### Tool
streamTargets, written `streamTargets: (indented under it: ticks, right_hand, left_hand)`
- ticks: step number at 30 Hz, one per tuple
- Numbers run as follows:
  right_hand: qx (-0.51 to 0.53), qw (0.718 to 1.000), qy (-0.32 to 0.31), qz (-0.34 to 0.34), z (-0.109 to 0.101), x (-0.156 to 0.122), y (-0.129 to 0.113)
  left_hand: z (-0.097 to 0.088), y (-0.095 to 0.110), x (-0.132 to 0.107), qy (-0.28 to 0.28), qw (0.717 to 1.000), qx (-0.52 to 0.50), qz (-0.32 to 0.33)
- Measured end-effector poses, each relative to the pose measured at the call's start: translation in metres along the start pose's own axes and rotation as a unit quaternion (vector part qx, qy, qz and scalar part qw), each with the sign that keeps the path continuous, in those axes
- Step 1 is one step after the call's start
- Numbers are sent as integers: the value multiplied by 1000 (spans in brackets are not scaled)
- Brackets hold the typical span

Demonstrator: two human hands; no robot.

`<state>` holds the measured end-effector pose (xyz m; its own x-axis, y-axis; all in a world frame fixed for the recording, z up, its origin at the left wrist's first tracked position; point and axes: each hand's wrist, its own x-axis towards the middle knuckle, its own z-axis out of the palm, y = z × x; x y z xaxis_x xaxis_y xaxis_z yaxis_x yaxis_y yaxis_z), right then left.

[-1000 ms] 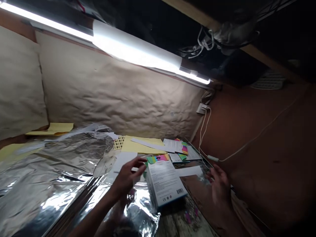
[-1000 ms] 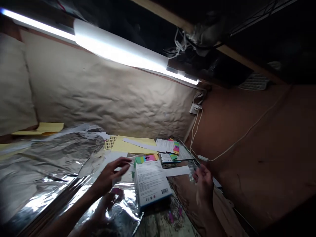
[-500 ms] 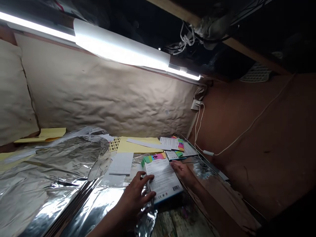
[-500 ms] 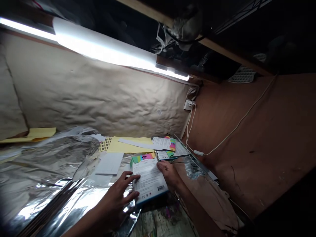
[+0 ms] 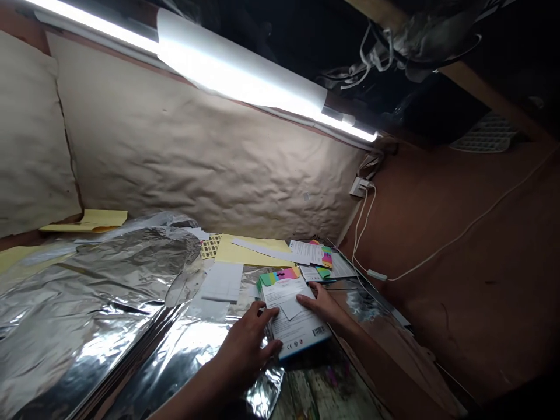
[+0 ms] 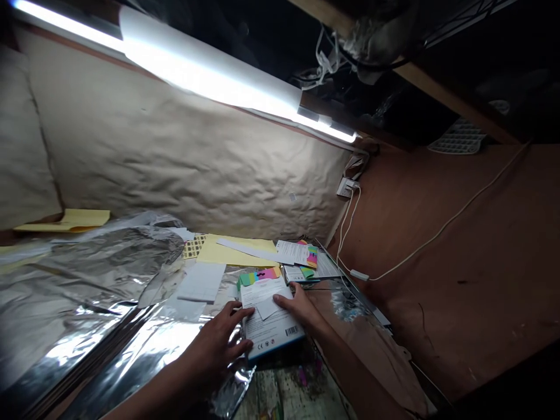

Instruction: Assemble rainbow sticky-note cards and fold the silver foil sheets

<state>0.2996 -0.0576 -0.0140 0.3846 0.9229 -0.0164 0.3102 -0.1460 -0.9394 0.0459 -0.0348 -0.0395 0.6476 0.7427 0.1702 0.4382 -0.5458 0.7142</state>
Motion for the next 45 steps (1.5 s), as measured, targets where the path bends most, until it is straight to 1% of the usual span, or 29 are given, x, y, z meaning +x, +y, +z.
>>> streamTargets:
  ticks: [5,9,12,14,16,17,18,20,21,22,23,24,26,27,29,31,33,35,37,40,42,45]
  right_hand:
    - [51,994,-94,7,5,-4,-13]
    - [103,989,-105,26,10,-6,-17]
    - [153,978,-135,42,10,-7,-18]
    - [175,972,-152,50,10,-9,-18]
    - [193,968,-148,54,10,-12,-16]
    - [206,967,-141,51,11,-13,-14]
    - [222,966,-129,42,12,-14,-13]
    - [254,962,-98,12,15,-16,-13]
    - [266,960,-82,-3,17,-17,-15]
    - [274,959,-69,-16,20,-18,-17]
    - [279,958,-60,-26,23,-18,-19]
    - [281,957,-55,-36,26,-18,-23]
    - [280,957,-47,-57,33,-19,-29]
    - [277,957,-44,-69,37,-20,-31]
    - [274,957,-41,-90,45,-22,-33]
    - [270,956,-45,-109,52,-27,-31]
    - [258,957,-50,-127,58,-31,-27]
    - [237,960,-42,-143,61,-34,-21]
    - [213,964,-26,-159,62,-34,-14]
    - [174,967,-26,-186,61,-29,-4]
    - [171,965,-35,-194,62,-27,2]
    - [207,959,-34,-189,65,-24,8]
  left_hand:
    - [2,-4,0,-1,1000,-15,1]
    - [4,-8,-1,6,999,-38,9]
    - [3,-9,-2,13,997,-68,19]
    - [2,-9,-2,7,996,-87,20]
    - [1,-7,0,8,992,-120,26]
    - [-1,-6,1,25,989,-144,27]
    - [-2,-3,3,57,984,-168,21]
    - [-7,1,7,146,965,-218,-20]
    - [-10,4,10,177,951,-248,-53]
    - [-13,5,12,189,936,-285,-90]
    - [-16,6,14,179,919,-329,-125]
    - [-18,7,17,158,900,-377,-153]
    - [-20,7,20,119,864,-459,-173]
    - [-21,7,21,113,851,-485,-166]
    - [-19,8,22,117,840,-515,-127]
    - [-16,10,20,112,840,-523,-87]
    - [-12,13,18,107,839,-529,-62]
    - [-10,16,16,111,835,-537,-41]
    - [-11,17,16,130,842,-523,-7]
    - [-13,16,19,137,867,-478,40]
    - [-14,13,21,138,870,-471,43]
    - [-14,10,21,155,869,-469,32]
